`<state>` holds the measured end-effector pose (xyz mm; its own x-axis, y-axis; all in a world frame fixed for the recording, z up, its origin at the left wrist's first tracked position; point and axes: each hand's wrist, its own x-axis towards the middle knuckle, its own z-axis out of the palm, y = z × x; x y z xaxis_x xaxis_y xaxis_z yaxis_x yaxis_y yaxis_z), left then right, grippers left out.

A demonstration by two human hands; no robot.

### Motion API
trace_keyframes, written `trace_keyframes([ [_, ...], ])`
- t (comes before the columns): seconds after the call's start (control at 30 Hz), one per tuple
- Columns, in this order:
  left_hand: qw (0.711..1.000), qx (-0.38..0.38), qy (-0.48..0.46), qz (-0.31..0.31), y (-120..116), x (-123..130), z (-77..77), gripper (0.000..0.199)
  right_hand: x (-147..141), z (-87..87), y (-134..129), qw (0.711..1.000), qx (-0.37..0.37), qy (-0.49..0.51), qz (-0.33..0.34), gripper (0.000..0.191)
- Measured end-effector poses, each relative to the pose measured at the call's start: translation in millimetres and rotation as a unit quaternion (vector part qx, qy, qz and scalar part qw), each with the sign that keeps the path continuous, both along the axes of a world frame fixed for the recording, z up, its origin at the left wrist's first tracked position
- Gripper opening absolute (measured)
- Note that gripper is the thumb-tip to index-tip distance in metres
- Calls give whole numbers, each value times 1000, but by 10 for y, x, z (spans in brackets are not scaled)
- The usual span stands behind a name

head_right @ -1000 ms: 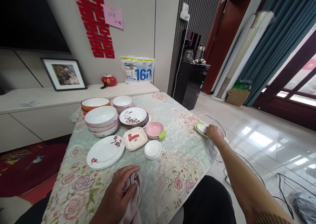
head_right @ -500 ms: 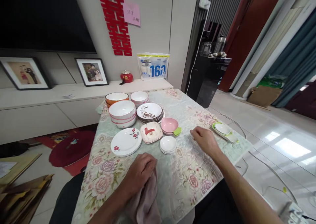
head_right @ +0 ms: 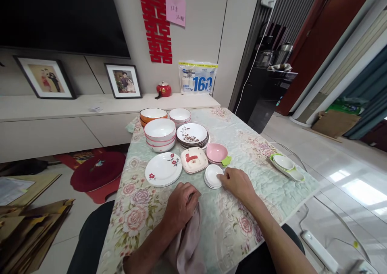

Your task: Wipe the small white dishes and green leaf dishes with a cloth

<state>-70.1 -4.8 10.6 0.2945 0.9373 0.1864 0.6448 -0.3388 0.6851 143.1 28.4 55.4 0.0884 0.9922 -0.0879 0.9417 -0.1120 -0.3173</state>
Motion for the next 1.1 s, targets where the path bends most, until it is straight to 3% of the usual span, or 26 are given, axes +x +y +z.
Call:
trace_keyframes([
  [0.47,1000,-5,-26,7,-8,6,-1,23,-41,10,151,999,-2,-32,-31,20],
  [0.6,992,-26,-120,34,-12,-12,24,19,9,24,120,1000,-4,-22,-18,24],
  [0.73,959,-76,-260,79,14,-62,49,18,64,77,47,999,23,14,-24,28],
  [0.87,890,-144,-419,104,51,-96,86,19,-16,146,-53,992,73,102,-16,33],
  [1.0,742,-263,-616,29,57,-85,135,41,-336,153,-152,979,91,173,51,35],
  [1.1,638,-376,-672,-7,57,-87,159,47,-575,122,-202,977,74,183,81,37],
])
